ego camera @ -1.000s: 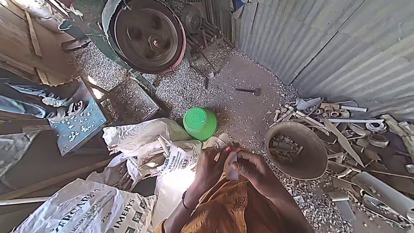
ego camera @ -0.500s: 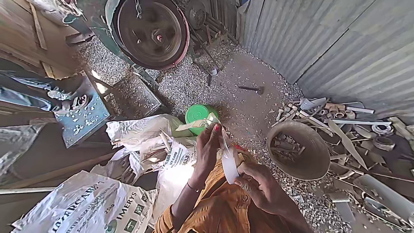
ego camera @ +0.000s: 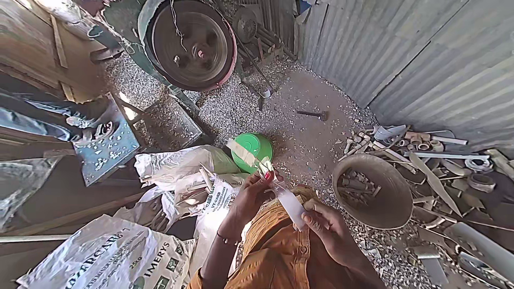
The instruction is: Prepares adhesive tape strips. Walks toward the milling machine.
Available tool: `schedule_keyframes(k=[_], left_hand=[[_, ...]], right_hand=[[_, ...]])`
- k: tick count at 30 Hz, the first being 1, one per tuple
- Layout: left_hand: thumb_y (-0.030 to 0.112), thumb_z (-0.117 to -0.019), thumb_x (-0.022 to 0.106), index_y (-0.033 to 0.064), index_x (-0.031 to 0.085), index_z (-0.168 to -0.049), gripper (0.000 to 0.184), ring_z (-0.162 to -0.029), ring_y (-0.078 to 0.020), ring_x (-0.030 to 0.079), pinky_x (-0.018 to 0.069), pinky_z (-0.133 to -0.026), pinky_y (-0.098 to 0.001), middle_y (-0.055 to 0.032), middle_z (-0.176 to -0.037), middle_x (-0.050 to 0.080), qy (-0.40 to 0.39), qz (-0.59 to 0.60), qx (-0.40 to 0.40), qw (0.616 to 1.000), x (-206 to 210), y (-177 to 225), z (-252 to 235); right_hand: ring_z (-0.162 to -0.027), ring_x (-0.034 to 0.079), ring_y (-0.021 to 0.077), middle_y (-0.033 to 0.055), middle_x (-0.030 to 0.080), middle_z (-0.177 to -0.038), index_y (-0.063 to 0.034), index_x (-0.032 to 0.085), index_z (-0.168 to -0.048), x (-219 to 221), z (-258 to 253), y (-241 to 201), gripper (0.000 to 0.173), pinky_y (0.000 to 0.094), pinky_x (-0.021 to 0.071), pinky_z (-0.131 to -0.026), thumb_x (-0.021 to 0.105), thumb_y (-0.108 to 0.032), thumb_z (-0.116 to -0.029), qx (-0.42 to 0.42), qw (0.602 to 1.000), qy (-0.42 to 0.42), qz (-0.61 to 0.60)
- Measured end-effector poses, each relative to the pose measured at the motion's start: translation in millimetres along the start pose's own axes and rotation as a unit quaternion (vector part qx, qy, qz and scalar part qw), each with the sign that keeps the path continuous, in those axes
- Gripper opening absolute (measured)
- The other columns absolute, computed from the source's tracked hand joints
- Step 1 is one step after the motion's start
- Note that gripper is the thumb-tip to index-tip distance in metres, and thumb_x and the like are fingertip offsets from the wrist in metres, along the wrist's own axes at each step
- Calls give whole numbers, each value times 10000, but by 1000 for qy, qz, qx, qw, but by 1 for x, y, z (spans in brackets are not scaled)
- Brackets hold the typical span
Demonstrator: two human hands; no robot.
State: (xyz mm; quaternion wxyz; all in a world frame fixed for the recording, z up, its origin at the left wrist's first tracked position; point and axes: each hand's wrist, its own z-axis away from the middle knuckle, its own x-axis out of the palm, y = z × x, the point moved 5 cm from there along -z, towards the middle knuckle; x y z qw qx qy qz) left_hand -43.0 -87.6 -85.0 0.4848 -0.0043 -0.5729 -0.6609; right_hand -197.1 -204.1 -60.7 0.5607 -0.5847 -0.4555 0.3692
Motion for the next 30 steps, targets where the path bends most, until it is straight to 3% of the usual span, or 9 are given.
schedule_keyframes(k=[4, 9, 12, 15, 17, 19, 21, 24, 30], left_hand=[[174, -1032, 560, 171, 736, -1121, 197, -989, -134, 722, 599, -834, -290, -50, -1133, 745, -89, 136, 7, 987, -5, -21, 3], [130, -996, 590, 116, 672, -1343, 357, -1198, -242, 676, 585, -914, -334, -151, -1407, 627, -222, 344, 39, 912, 4, -30, 14], [144, -926, 644, 61, 658, -1354, 437, -1241, -272, 649, 591, -902, -365, -167, -1425, 607, -214, 386, 38, 897, 9, -30, 17], [216, -945, 568, 117, 717, -1216, 324, -1016, -135, 721, 594, -709, -257, -61, -1212, 732, -44, 236, 43, 970, 8, -27, 18], [185, -987, 463, 138, 642, -1197, 280, -1039, -88, 693, 589, -793, -263, 6, -1192, 723, 50, 48, 53, 996, 9, -26, 17], [165, -1019, 456, 80, 626, -1231, 284, -1057, -87, 680, 586, -900, -287, 11, -1164, 713, 48, -38, 71, 996, 13, -27, 17], [217, -1054, 400, 91, 637, -1201, 306, -1007, -95, 691, 591, -872, -297, 16, -1096, 723, 26, -54, 59, 996, 18, -30, 22], [477, -1033, 527, 118, 618, -1252, 430, -1040, -133, 715, 609, -883, -330, 7, -1148, 736, -46, -74, 52, 995, 27, -27, 30], [443, -927, 722, -53, 347, -1431, 801, -1032, -85, 693, 593, -928, -279, -20, -1151, 694, -32, -128, 28, 991, 45, -11, 43]], right_hand=[[-779, 736, 86, -20, 750, -907, -157, 704, -1074, 0, 1, 9, 240, 270, 638, -717, 579, -359, -1044, 53, 979, 15, -198], [-718, 691, 20, -24, 740, -890, -125, 720, -1083, -6, 0, -5, 283, 176, 583, -612, 568, -361, -1049, 57, 967, 30, -246], [-677, 675, 10, -34, 727, -828, -134, 730, -1036, -6, -3, -9, 262, 166, 569, -606, 593, -357, -1033, 86, 953, 60, -285], [-668, 687, 39, -15, 727, -799, -134, 749, -1007, -3, -3, 0, 219, 199, 591, -630, 618, -309, -1018, 134, 926, 92, -340], [-707, 702, 67, 13, 737, -832, -125, 750, -1034, 0, -1, 5, 209, 229, 604, -668, 618, -287, -1018, 146, 911, 91, -375], [-718, 710, 75, 11, 739, -823, -125, 765, -1051, 4, -1, 6, 197, 244, 613, -691, 641, -269, -1002, 158, 888, 93, -421], [-726, 707, 67, -13, 725, -803, -121, 763, -1075, 5, 0, 6, 194, 250, 616, -723, 649, -257, -998, 155, 868, 82, -465], [-714, 691, 58, -35, 698, -766, -117, 756, -1074, 5, -3, 7, 189, 247, 605, -742, 632, -243, -1005, 142, 853, 64, -499], [-737, 675, 5, -75, 719, -886, -166, 692, -1152, 7, -2, -3, 289, 192, 590, -675, 494, -364, -1080, -7, 982, 71, -175]])
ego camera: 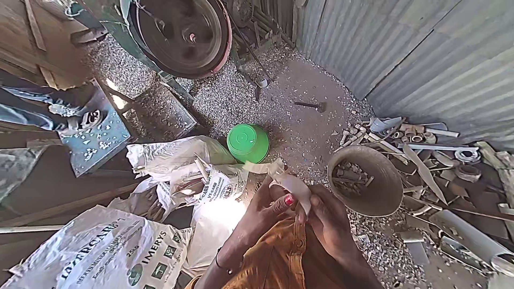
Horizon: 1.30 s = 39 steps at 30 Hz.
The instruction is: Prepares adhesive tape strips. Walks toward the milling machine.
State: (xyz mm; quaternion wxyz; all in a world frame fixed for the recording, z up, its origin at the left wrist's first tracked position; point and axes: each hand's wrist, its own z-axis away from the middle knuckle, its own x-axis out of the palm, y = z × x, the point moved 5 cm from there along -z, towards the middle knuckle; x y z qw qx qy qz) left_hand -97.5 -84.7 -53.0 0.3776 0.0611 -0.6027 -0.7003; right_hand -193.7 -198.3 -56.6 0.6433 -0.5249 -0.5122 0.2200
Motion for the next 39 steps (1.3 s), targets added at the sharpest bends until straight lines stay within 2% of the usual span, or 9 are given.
schedule_keyframes(k=[5, 12, 19, 25, 27, 29, 32, 36, 39], left_hand=[[445, -758, 870, -83, 253, -1475, 1084, -1088, -88, 682, 601, -903, -245, -59, -1285, 623, 50, -5, 21, 999, 1, 1, 2], [488, -857, 765, -157, 329, -1385, 941, -981, -42, 713, 626, -808, -226, -43, -1218, 675, 77, -95, 141, 982, -1, 4, -1], [383, -910, 732, -129, 410, -1349, 747, -1032, -87, 716, 624, -786, -236, -71, -1260, 695, 62, -112, 177, 976, -5, 1, -7], [379, -907, 746, -132, 218, -1469, 925, -1151, -92, 659, 600, -923, -256, -99, -1398, 560, 31, -60, 112, 991, -5, -3, -10], [368, -926, 721, -147, 334, -1432, 819, -1187, -71, 630, 560, -995, -261, -82, -1363, 590, 54, -75, 142, 986, -9, 1, -10], [339, -971, 683, -43, 580, -1311, 522, -1203, -122, 649, 551, -1036, -328, -45, -1303, 680, 64, -78, 195, 976, -18, 6, -14], [248, -1020, 611, 29, 738, -1114, 271, -1110, -80, 701, 565, -1001, -282, -7, -1141, 766, 88, -203, 256, 941, -26, 11, -16], [365, -986, 654, 15, 763, -920, 373, -935, 29, 697, 571, -877, -195, 6, -926, 770, 55, -297, 258, 918, -24, 0, -14], [370, -948, 700, 38, 737, -1072, 357, -1003, 7, 703, 591, -923, -223, 60, -1041, 769, -5, -203, 215, 955, -19, -12, -17]], right_hand=[[-955, 631, -96, -126, 680, -1019, -135, 640, -1092, 16, 4, -8, 212, 109, 538, -856, 492, -285, -1087, -72, 980, -10, 183], [-988, 638, -99, -113, 702, -1051, -97, 624, -1140, 16, 2, -12, 225, 111, 535, -887, 483, -266, -1094, -86, 972, -33, 217], [-940, 629, -100, -76, 698, -1000, -17, 634, -1123, 12, -1, -7, 276, 111, 537, -854, 489, -249, -1090, -61, 973, -37, 218], [-958, 645, -82, 9, 715, -998, 12, 625, -1118, 11, 1, -7, 284, 95, 517, -886, 485, -234, -1091, -135, 932, -23, 337], [-947, 659, 42, 66, 689, -947, -29, 641, -1073, 14, 4, -5, 233, 146, 511, -912, 499, -213, -1084, -188, 886, -21, 424], [-954, 652, 92, 80, 667, -933, -55, 629, -1059, 17, 6, -4, 205, 166, 494, -942, 492, -206, -1077, -198, 860, -33, 468], [-895, 690, 44, 96, 723, -921, 13, 670, -1067, 17, 6, -1, 280, 148, 539, -843, 567, -244, -1032, -113, 908, -22, 403], [-768, 668, -35, -38, 718, -881, -21, 664, -1086, 12, -1, 10, 285, 166, 574, -715, 700, -263, -941, 77, 968, -16, 238], [-754, 660, -30, -65, 705, -889, -38, 655, -1076, 10, 1, 14, 239, 174, 580, -717, 721, -204, -918, 110, 976, -11, 185]])
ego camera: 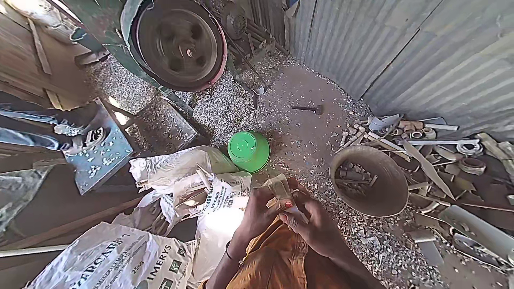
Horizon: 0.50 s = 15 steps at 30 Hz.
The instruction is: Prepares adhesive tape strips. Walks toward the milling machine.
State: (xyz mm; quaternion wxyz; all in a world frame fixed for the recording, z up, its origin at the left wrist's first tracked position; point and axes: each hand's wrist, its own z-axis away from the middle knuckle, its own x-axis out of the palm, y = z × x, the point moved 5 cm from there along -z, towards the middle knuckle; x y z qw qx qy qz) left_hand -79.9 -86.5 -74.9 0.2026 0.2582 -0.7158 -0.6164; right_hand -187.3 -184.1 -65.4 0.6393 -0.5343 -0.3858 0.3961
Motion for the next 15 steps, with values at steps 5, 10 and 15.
schedule_keyframes(k=[5, 10, 15], left_hand=[[224, -882, 773, 35, 779, -884, 189, -834, 14, 726, 600, -802, -187, 20, -865, 779, 71, -91, -41, 993, 3, -10, 0], [126, -866, 737, -10, 772, -804, 153, -756, 5, 721, 565, -726, -148, -78, -785, 767, 180, -237, 74, 952, 6, -3, 0], [56, -1001, 556, -88, 703, -1004, 205, -619, 12, 643, 560, -597, -184, -15, -828, 737, 284, -103, -42, 952, -27, -23, -8]], right_hand=[[-844, 668, -56, -15, 724, -916, 3, 675, -1094, -6, 4, 8, 286, 152, 560, -785, 675, -240, -942, -33, 994, 50, 92], [-697, 611, -49, -11, 680, -816, 0, 681, -1009, -8, 2, 3, 250, 142, 515, -656, 661, -240, -939, -21, 992, 48, 111], [-820, 655, 93, 91, 674, -802, 7, 677, -898, 2, 15, -15, 251, 228, 527, -795, 646, -229, -978, -205, 968, -20, 142]])
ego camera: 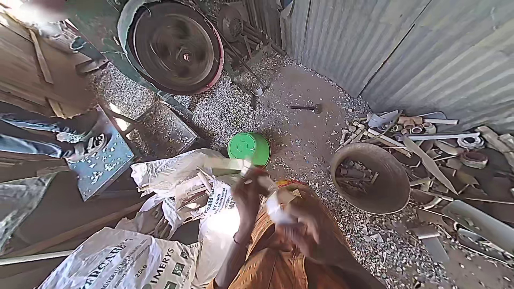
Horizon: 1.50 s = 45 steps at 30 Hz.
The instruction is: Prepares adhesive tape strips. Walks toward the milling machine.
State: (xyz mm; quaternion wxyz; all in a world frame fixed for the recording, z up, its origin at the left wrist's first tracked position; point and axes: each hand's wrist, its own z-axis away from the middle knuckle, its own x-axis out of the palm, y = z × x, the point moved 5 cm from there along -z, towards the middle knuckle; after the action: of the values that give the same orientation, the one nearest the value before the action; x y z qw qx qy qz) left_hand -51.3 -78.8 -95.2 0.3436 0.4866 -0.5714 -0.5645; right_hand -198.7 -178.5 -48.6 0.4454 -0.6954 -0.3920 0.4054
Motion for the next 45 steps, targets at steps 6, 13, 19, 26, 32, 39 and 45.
schedule_keyframes(k=[6, 13, 19, 26, 32, 39, 45], left_hand=[[131, -1069, 515, 33, 696, -980, 224, -664, -31, 680, 556, -561, -183, 19, -838, 741, 103, 130, -204, 965, -40, -56, -31], [160, -1114, 371, 83, 642, -1038, 292, -628, -13, 657, 522, -499, -153, 31, -831, 721, 113, 266, -286, 914, -41, -36, -22], [263, -1119, 382, 52, 636, -1142, 331, -707, -127, 714, 606, -604, -277, -39, -879, 727, -5, 184, -374, 909, -15, -47, 13], [221, -1118, 296, 13, 582, -1208, 365, -780, -136, 742, 629, -734, -304, -50, -974, 757, -227, 168, -349, 894, 32, -36, 64], [228, -996, 641, 1, 703, -1053, 242, -894, -30, 654, 530, -862, -253, -33, -938, 711, -502, -17, -99, 859, 55, -10, 74], [167, -1022, 480, 18, 667, -1106, 254, -863, -100, 718, 599, -818, -296, -23, -919, 746, -321, 9, -268, 908, 15, -63, 80], [454, -1057, 511, 32, 494, -1493, 607, -1343, -419, 533, 376, -1123, -613, -244, -1428, 573, -404, -458, -258, 748, 4, -88, 59]], right_hand=[[-1046, 691, 209, 107, 730, -923, -19, 721, -911, 20, 10, -7, 165, 330, 446, -1115, 625, -125, -993, -138, 984, -111, -19], [-1027, 702, 130, 73, 718, -921, -16, 659, -945, 5, 17, -4, 123, 359, 474, -1128, 715, -126, -951, -118, 980, -54, -152], [-915, 739, 70, -31, 762, -994, -192, 729, -1122, -27, 13, 1, 196, 262, 631, -830, 768, -174, -930, -53, 967, 48, -244], [-749, 722, 83, -41, 744, -872, -196, 717, -1167, -76, -3, 17, 216, 264, 627, -712, 698, -257, -961, 37, 881, 233, -411], [-766, 675, 18, -126, 702, -803, -248, 659, -1009, -173, -11, 31, 392, 255, 584, -819, 291, -129, -1077, -5, 844, 423, -331], [-794, 698, 142, -11, 679, -846, -118, 530, -1118, -321, 61, 8, 279, 345, 608, -831, 252, -121, -1092, -87, 821, 544, -151], [-778, 614, -86, -118, 645, -858, 15, 634, -1005, -304, 83, 38, 151, 159, 549, -758, 632, -133, -975, 70, 870, 424, 241]])
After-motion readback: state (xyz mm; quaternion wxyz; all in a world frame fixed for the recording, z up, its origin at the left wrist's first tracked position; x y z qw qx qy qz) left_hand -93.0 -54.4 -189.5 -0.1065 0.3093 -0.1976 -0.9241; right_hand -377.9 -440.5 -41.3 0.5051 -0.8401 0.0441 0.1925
